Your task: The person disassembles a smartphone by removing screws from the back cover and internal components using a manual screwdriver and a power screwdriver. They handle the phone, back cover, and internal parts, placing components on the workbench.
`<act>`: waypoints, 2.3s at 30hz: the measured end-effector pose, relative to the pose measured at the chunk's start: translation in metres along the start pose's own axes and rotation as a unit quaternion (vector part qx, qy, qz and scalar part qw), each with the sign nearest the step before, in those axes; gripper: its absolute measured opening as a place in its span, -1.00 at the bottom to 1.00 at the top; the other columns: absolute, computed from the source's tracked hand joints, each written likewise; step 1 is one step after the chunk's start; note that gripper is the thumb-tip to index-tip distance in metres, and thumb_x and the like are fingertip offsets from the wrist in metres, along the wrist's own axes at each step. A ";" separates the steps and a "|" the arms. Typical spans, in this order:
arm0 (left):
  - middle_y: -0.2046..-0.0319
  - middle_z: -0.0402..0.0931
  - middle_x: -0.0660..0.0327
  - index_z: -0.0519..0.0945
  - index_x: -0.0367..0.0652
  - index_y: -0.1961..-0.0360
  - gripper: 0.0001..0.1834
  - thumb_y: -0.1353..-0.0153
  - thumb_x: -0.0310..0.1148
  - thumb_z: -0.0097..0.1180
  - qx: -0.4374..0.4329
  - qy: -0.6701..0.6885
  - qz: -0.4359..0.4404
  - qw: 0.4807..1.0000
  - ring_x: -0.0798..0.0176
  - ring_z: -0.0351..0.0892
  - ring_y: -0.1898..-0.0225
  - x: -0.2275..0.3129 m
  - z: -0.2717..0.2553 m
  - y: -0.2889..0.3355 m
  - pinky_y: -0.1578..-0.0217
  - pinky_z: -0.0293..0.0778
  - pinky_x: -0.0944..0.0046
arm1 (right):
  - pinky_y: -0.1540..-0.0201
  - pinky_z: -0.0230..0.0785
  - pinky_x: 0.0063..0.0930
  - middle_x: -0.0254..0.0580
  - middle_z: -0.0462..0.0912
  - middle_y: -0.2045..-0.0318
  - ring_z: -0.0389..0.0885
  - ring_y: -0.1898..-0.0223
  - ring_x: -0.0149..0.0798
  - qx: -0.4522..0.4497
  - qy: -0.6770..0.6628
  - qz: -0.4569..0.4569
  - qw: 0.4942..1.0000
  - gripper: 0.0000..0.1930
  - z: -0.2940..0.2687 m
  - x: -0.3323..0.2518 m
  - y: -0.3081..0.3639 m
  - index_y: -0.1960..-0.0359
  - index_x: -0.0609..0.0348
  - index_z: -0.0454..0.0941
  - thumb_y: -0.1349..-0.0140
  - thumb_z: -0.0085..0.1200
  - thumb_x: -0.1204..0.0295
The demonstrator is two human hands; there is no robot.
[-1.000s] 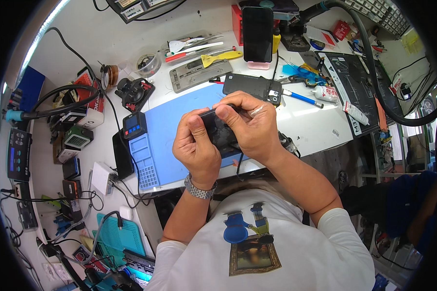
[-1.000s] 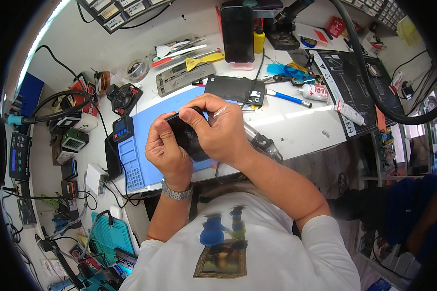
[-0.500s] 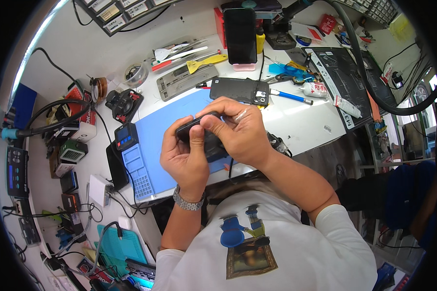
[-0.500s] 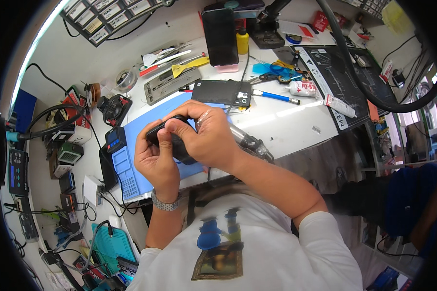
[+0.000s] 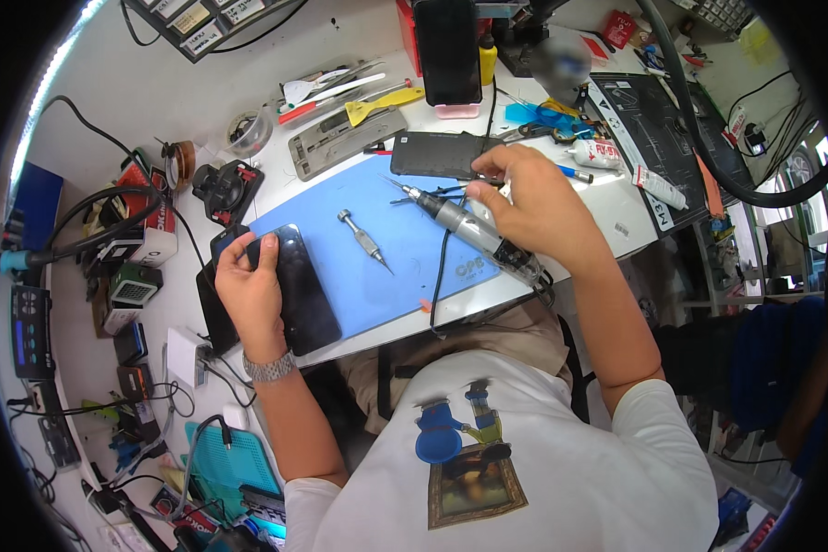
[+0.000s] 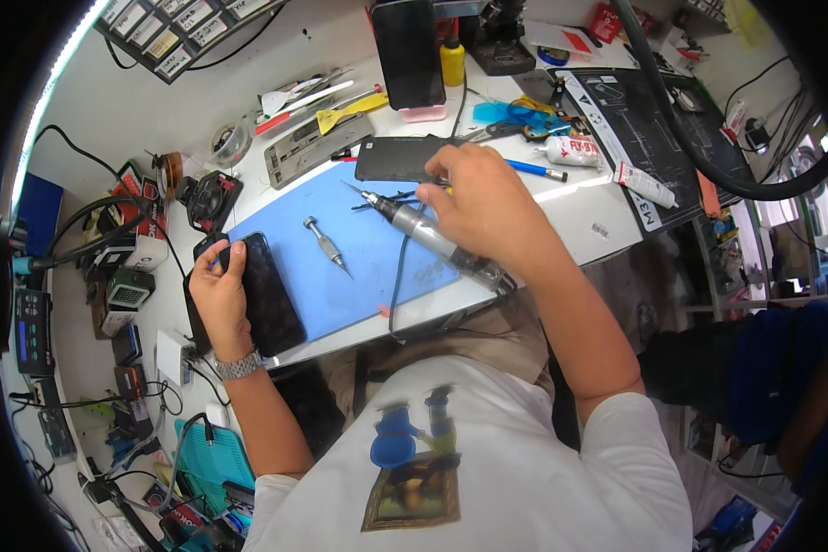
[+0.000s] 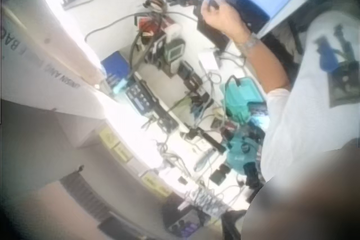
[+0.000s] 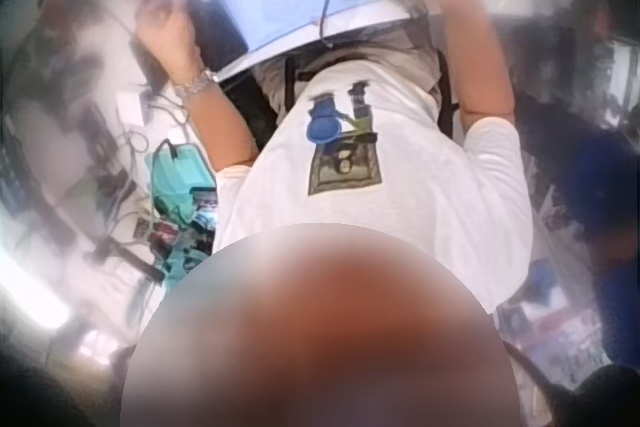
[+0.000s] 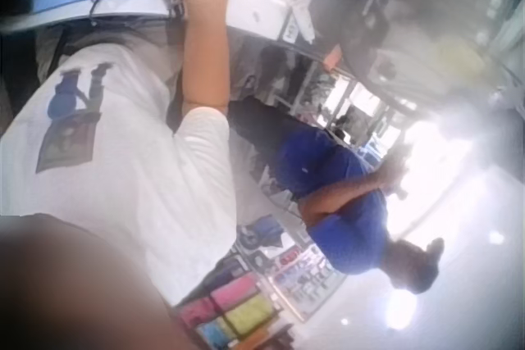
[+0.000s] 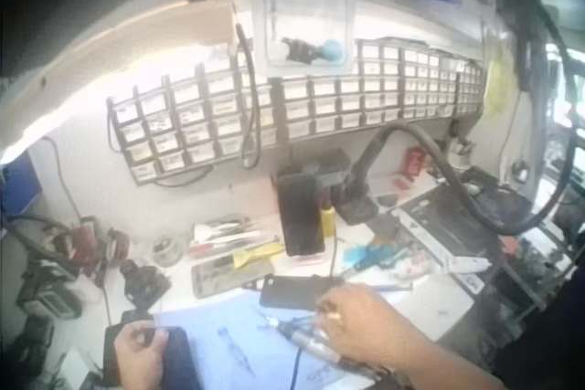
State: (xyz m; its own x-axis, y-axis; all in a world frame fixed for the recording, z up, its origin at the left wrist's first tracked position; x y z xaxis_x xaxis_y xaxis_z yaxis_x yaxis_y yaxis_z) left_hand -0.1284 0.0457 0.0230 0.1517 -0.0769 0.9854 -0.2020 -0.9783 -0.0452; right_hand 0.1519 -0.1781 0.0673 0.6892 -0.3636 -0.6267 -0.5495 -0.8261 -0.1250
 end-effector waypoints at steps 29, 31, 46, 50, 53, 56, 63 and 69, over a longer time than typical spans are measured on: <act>-0.12 0.57 -0.11 0.49 -0.26 -0.32 -0.17 0.05 -0.55 0.52 -0.428 -0.325 0.439 0.720 -0.19 0.56 -0.15 0.043 0.207 -0.015 -0.20 0.46 -0.01 | 0.47 0.36 -0.52 -0.15 0.60 0.32 0.51 0.53 -0.42 -0.025 -0.727 0.022 0.686 -0.46 0.056 0.076 0.079 -0.39 0.35 0.19 -0.58 -0.03 0.23; -0.14 0.56 -0.13 0.49 -0.25 -0.33 -0.08 0.15 -0.53 0.59 -0.441 -0.362 0.444 0.691 -0.16 0.56 -0.14 0.047 0.222 -0.018 -0.21 0.46 -0.01 | 0.46 0.34 -0.54 -0.15 0.59 0.31 0.51 0.53 -0.42 -0.021 -0.737 0.007 0.675 -0.45 0.058 0.081 0.078 -0.40 0.36 0.18 -0.57 -0.04 0.23; 0.38 0.65 -0.25 0.71 -0.39 0.34 -0.71 -0.20 -0.29 0.37 -0.373 -0.434 0.414 0.708 -0.33 0.66 0.30 0.108 0.224 -0.010 0.25 0.51 -0.17 | 0.22 0.49 -0.45 -0.08 0.61 0.04 0.57 0.26 -0.41 0.033 -0.720 0.096 0.687 -0.34 0.046 0.087 0.088 -0.51 0.22 0.11 -0.43 0.10 0.50; 0.29 0.66 -0.32 0.62 -0.39 0.10 -0.68 -0.35 -0.28 0.24 -0.331 -0.420 0.339 0.774 -0.48 0.62 0.15 0.115 0.197 -0.011 0.12 0.50 -0.24 | 0.22 0.56 -0.42 -0.07 0.51 -0.04 0.57 0.28 -0.38 0.058 -0.663 0.041 0.745 -0.32 0.017 0.078 0.102 -0.60 0.22 -0.04 -0.61 0.00 0.30; 0.33 0.73 -0.08 0.58 -0.36 0.02 -0.69 -0.50 -0.26 0.16 -0.348 -0.323 0.124 0.871 0.12 0.77 0.27 0.103 0.182 -0.012 0.18 0.61 0.11 | 0.33 0.52 -0.51 -0.09 0.53 -0.02 0.51 0.34 -0.43 0.069 -0.588 0.045 0.805 -0.36 0.001 0.070 0.108 -0.54 0.25 -0.01 -0.64 -0.07 0.18; 0.14 0.73 0.14 0.43 -0.34 -0.16 -0.67 -0.59 -0.30 0.08 -0.377 0.091 -0.030 0.921 0.34 0.73 0.20 0.080 0.179 0.004 0.10 0.67 0.30 | 0.06 0.53 -0.46 -0.08 0.58 -0.05 0.58 0.16 -0.39 0.055 -0.485 0.058 0.871 -0.40 -0.004 0.061 0.110 -0.52 0.28 0.09 -0.61 0.01 0.30; 0.02 0.69 -0.02 0.23 -0.27 -0.33 -0.48 -0.49 -0.51 0.20 -0.302 0.300 0.024 0.904 0.24 0.73 0.04 0.048 0.174 0.040 -0.03 0.67 0.22 | -0.20 0.47 -0.23 0.20 0.68 -0.07 0.68 -0.10 0.14 0.039 -0.295 0.031 0.954 -0.52 0.001 0.047 0.127 -0.36 0.21 0.47 -0.45 0.21 0.42; -0.02 0.67 -0.06 0.18 -0.25 -0.36 -0.47 -0.50 -0.57 0.14 -0.237 0.292 0.066 0.924 0.26 0.71 0.03 0.040 0.175 0.041 -0.03 0.66 0.25 | -0.07 0.54 -0.19 0.16 0.70 0.04 0.69 0.04 0.19 0.071 -0.241 -0.005 0.968 -0.49 0.004 0.047 0.129 -0.36 0.13 0.51 -0.37 0.27 0.49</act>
State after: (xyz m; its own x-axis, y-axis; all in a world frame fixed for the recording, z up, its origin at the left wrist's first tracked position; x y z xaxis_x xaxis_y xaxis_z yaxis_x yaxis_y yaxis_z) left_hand 0.0389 -0.0311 0.0322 -0.4247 0.0622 0.9032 -0.6043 -0.7623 -0.2317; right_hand 0.1111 -0.3004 0.0192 0.4135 -0.0842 -0.9066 -0.6273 -0.7481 -0.2166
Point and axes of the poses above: each hand's wrist, its own y-axis away from the middle knuckle, its own z-axis out of the palm, x = y × z, the point moved 2 cm from there along -y, towards the middle knuckle
